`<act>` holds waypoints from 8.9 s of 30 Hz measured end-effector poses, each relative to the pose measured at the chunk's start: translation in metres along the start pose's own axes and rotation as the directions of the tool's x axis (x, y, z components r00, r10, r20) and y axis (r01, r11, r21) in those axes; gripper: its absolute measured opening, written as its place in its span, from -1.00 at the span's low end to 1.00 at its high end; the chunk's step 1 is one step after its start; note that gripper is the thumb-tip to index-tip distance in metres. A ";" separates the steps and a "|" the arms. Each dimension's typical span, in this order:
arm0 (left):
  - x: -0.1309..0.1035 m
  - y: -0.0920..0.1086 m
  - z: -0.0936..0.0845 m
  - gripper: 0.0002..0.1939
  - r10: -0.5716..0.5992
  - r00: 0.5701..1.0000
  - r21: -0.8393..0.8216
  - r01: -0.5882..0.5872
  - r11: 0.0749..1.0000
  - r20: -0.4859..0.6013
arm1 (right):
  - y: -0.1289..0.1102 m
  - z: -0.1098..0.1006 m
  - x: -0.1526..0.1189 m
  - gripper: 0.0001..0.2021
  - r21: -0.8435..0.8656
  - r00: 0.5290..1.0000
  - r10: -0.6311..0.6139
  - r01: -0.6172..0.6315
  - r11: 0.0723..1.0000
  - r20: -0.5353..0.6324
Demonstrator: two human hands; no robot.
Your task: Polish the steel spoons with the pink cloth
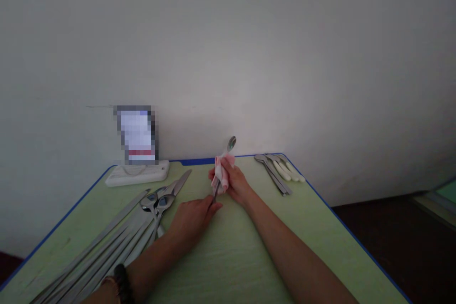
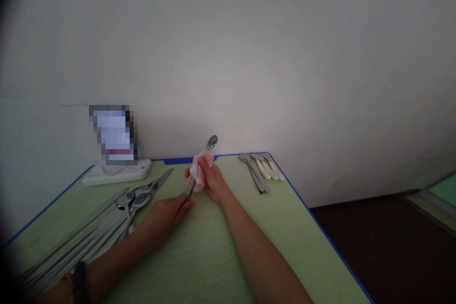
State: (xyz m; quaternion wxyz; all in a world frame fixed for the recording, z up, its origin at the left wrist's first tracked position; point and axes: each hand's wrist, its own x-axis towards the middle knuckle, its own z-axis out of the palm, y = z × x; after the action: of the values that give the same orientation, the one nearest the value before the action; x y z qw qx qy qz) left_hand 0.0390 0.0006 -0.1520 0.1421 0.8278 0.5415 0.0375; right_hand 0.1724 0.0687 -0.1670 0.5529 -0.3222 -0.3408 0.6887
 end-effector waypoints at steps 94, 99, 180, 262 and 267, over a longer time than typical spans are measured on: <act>0.002 -0.009 0.005 -0.62 0.016 0.993 -0.238 -0.045 0.970 -0.121 | 0.002 -0.006 -0.002 -0.74 -0.011 0.986 0.050 -0.049 0.999 0.159; 0.002 -0.008 0.003 -0.63 0.038 0.995 -0.230 -0.059 0.971 -0.096 | 0.004 -0.007 0.004 -0.73 0.053 0.997 -0.014 0.010 0.999 0.074; 0.003 -0.010 0.008 -0.62 0.071 0.994 -0.336 -0.096 0.937 -0.086 | 0.003 -0.017 0.023 -0.89 0.342 0.997 -0.058 0.072 0.937 -0.053; 0.001 -0.004 0.001 -0.66 -0.063 0.997 -0.439 0.036 0.898 -0.049 | 0.009 -0.013 0.016 -0.89 -0.040 0.968 -0.138 0.133 0.990 -0.212; 0.002 -0.008 0.007 -0.63 -0.061 0.997 -0.537 0.028 0.843 -0.045 | 0.006 -0.009 0.013 -0.87 -0.038 0.987 -0.113 0.109 0.993 -0.115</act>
State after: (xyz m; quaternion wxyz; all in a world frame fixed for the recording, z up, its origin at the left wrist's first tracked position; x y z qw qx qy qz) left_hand 0.0340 0.0041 -0.1609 0.3519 0.7409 0.5325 0.2090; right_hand 0.1741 0.0818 -0.1775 0.6043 -0.3511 -0.3360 0.6314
